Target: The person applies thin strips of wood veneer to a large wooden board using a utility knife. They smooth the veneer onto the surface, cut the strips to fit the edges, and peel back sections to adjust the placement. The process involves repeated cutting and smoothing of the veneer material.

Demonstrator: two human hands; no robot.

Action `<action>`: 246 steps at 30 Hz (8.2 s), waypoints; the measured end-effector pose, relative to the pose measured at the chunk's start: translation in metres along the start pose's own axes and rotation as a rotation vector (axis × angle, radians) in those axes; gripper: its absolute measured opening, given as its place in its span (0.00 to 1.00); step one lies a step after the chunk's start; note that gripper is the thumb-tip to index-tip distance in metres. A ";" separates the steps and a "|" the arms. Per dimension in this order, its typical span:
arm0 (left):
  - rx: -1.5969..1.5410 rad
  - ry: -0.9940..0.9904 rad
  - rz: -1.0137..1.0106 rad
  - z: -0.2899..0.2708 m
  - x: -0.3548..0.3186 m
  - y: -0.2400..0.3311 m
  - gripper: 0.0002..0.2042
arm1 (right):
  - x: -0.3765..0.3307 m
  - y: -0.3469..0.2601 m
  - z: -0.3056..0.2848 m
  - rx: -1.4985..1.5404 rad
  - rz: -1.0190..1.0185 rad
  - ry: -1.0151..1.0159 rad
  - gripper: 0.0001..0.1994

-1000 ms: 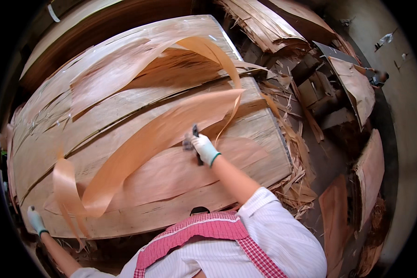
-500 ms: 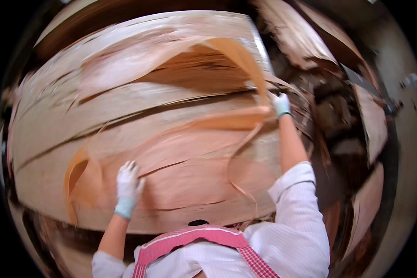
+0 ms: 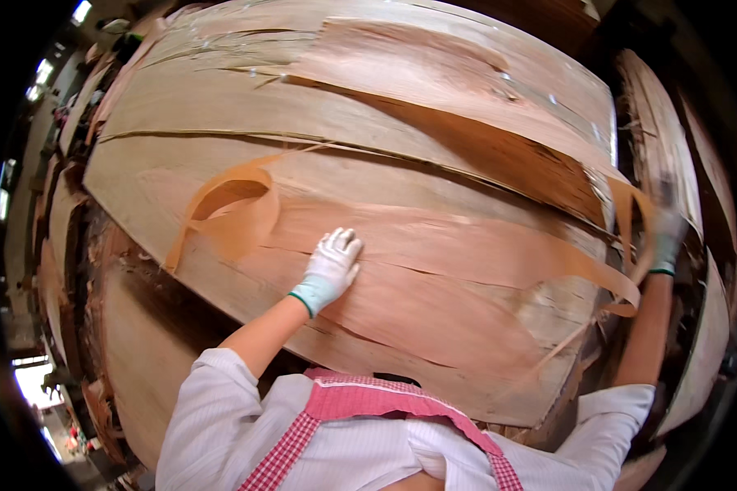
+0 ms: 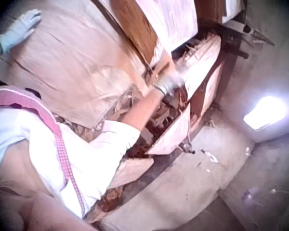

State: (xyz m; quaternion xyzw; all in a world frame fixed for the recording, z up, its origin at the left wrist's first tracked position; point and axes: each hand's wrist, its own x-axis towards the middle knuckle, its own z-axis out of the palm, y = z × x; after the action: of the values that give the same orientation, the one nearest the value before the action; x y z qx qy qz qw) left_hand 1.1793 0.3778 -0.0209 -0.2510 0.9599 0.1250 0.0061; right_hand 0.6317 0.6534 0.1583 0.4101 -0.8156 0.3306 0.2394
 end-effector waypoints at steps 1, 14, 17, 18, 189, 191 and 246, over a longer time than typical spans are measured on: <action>-0.020 -0.046 -0.031 0.000 -0.003 -0.003 0.22 | -0.022 -0.045 0.025 0.283 0.097 -0.256 0.21; 0.325 0.571 -1.105 -0.185 -0.176 -0.397 0.15 | -0.191 -0.101 0.131 -0.083 0.006 -0.810 0.10; -0.217 0.529 -1.485 -0.230 -0.199 -0.423 0.17 | -0.201 -0.113 0.098 0.007 0.120 -0.745 0.14; -0.324 0.643 -1.335 -0.230 -0.200 -0.423 0.18 | -0.213 -0.102 0.099 0.130 0.202 -0.717 0.16; 0.037 0.427 -0.227 0.109 0.164 0.121 0.19 | -0.208 -0.178 0.220 -0.040 0.142 -0.998 0.12; -0.002 0.432 -0.222 0.107 0.158 0.127 0.23 | -0.225 -0.147 0.163 -0.007 0.144 -1.046 0.11; 0.165 0.293 -0.095 -0.044 0.100 0.118 0.40 | -0.260 -0.002 0.020 -0.071 -0.074 -0.844 0.12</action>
State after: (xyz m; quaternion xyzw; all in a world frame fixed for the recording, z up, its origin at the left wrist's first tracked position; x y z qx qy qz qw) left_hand 1.0369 0.4185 0.0425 -0.3103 0.9445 0.0076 -0.1076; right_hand 0.7735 0.7712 -0.0265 0.5300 -0.8377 0.0966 -0.0897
